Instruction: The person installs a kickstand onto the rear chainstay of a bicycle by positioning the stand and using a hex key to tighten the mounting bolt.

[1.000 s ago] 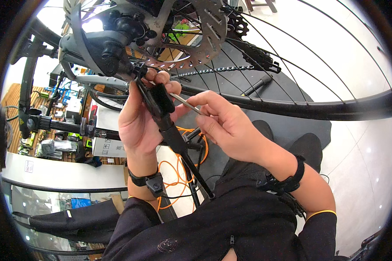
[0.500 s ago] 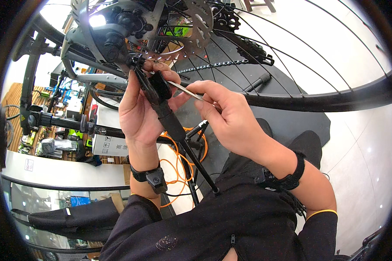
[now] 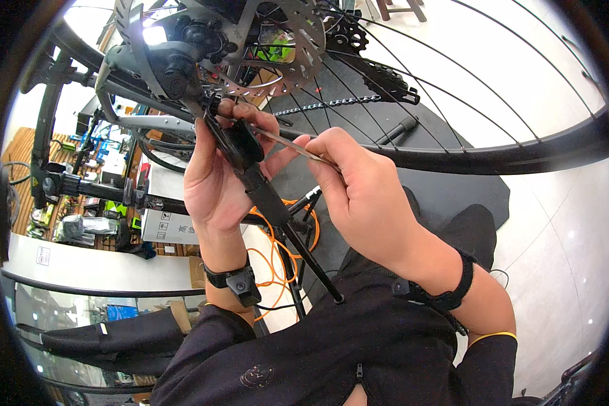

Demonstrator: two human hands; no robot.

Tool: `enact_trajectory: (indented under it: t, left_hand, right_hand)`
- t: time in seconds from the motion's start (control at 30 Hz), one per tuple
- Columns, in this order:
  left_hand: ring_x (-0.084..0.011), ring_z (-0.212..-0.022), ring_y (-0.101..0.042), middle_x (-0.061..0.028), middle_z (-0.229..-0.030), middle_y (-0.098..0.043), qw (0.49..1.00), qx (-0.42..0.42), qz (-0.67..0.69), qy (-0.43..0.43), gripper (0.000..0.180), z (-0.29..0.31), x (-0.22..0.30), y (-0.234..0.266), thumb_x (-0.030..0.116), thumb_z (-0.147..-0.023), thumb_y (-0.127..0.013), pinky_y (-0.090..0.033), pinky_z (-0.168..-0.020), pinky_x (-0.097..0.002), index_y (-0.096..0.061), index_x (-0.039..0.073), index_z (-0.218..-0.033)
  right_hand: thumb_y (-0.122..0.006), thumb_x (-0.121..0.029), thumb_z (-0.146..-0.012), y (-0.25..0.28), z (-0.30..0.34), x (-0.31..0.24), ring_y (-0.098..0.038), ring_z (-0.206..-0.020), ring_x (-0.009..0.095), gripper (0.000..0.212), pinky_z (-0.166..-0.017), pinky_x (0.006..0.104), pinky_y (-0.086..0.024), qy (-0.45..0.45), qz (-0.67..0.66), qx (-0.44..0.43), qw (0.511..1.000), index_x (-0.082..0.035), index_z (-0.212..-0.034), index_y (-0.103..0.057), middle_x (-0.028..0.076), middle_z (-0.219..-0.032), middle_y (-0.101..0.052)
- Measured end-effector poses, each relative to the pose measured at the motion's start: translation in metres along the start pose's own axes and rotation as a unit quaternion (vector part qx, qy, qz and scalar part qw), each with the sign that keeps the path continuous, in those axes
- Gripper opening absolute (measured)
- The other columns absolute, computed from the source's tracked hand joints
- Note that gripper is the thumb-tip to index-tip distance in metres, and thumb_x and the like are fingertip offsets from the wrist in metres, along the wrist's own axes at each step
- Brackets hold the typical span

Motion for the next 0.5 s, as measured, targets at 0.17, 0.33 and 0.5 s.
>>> enact_trajectory:
  t: [0.17, 0.33, 0.5]
  left_hand:
    - [-0.0271, -0.126, -0.044, -0.0074, -0.123, -0.054, 1.0, 0.019, 0.017, -0.008, 0.036, 0.004, 0.002, 0.007, 0.036, -0.101, -0.043, -0.026, -0.112, -0.0634, -0.058, 0.008, -0.12]
    - [-0.0254, -0.115, -0.055, -0.0082, -0.121, -0.058, 0.998, 0.05, 0.025, -0.016, 0.034, 0.009, 0.001, 0.013, 0.032, -0.102, -0.042, -0.042, -0.102, -0.0566, -0.055, 0.008, -0.123]
    - [-0.0233, -0.105, -0.06, -0.0079, -0.116, -0.06, 0.998, 0.046, 0.028, -0.009, 0.034, 0.009, -0.002, 0.023, 0.031, -0.103, -0.042, -0.051, -0.093, -0.048, -0.054, 0.007, -0.125]
  right_hand:
    - [-0.057, 0.001, -0.091, 0.008, 0.009, 0.014, -0.043, -0.059, 0.009, 0.006, -0.053, 0.0241, -0.037, -0.042, 0.008, -0.016, 0.999, 0.001, -0.095, -0.053, 0.004, -0.069, -0.054]
    - [-0.057, 0.001, -0.091, 0.016, 0.018, 0.013, -0.041, -0.057, 0.007, 0.005, -0.052, 0.0228, -0.035, -0.025, 0.015, 0.014, 0.999, 0.001, -0.095, -0.055, 0.003, -0.067, -0.052]
    - [-0.058, 0.001, -0.09, 0.012, 0.012, -0.001, -0.04, -0.056, 0.006, 0.007, -0.051, 0.022, -0.035, 0.003, 0.036, 0.042, 0.998, 0.002, -0.097, -0.057, 0.003, -0.066, -0.051]
Point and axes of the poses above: each hand's wrist, its own z-axis away from the middle knuckle, its own y-axis out of the back of the hand, x = y × z, the point moved 3 cm from there along -z, towards the middle knuckle
